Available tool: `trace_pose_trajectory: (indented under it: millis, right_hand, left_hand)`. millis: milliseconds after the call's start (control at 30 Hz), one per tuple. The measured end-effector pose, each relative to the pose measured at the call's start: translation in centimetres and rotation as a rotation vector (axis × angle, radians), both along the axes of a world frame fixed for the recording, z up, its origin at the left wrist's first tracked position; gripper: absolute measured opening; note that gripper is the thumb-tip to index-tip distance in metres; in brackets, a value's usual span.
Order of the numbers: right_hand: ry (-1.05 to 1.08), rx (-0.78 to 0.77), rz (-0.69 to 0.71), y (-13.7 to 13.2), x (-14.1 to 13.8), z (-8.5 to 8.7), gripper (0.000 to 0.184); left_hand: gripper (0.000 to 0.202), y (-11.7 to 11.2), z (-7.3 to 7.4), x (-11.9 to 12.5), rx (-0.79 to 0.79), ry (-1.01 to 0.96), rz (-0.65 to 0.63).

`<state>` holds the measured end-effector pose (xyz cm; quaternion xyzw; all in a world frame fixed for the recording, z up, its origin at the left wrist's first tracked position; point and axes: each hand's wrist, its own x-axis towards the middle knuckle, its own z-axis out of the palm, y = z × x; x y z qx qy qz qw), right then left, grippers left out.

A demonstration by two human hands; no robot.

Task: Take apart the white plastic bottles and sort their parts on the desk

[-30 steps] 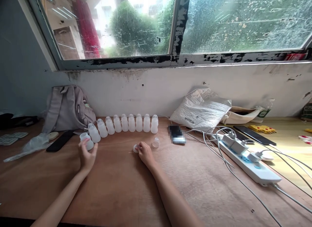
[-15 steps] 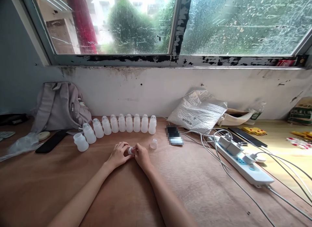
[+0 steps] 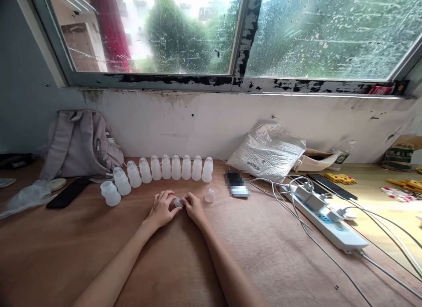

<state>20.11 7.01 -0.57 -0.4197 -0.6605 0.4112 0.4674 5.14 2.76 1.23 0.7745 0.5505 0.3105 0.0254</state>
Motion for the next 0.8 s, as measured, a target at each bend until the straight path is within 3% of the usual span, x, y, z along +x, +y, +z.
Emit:
trace_pose_trajectory:
  millis: [233, 367, 533, 667, 800]
  right_hand:
    - [0.144, -0.142, 0.093, 1.3, 0.3, 0.2, 0.027]
    - [0.199, -0.146, 0.002, 1.5, -0.1, 0.0, 0.031]
    - [0.106, -0.082, -0.155, 1.0, -1.6, -0.4, 0.022]
    - [0.004, 0.008, -0.211, 0.6, -2.3, -0.5, 0.020]
    - [-0.069, 0.095, -0.160, 0.8, -2.6, -0.5, 0.016]
  left_hand:
    - [0.030, 0.0, -0.2, -1.1, 0.016, 0.035, 0.034]
    - [0.032, 0.6, -0.7, -3.1, 0.029, 0.058, 0.240]
    - [0.033, 1.1, -1.2, -5.1, -0.029, 0.111, 0.541]
    - [0.038, 1.0, -1.3, -5.9, -0.083, 0.142, 0.646]
    - [0.038, 0.8, -1.4, -6.5, -0.109, 0.142, 0.707]
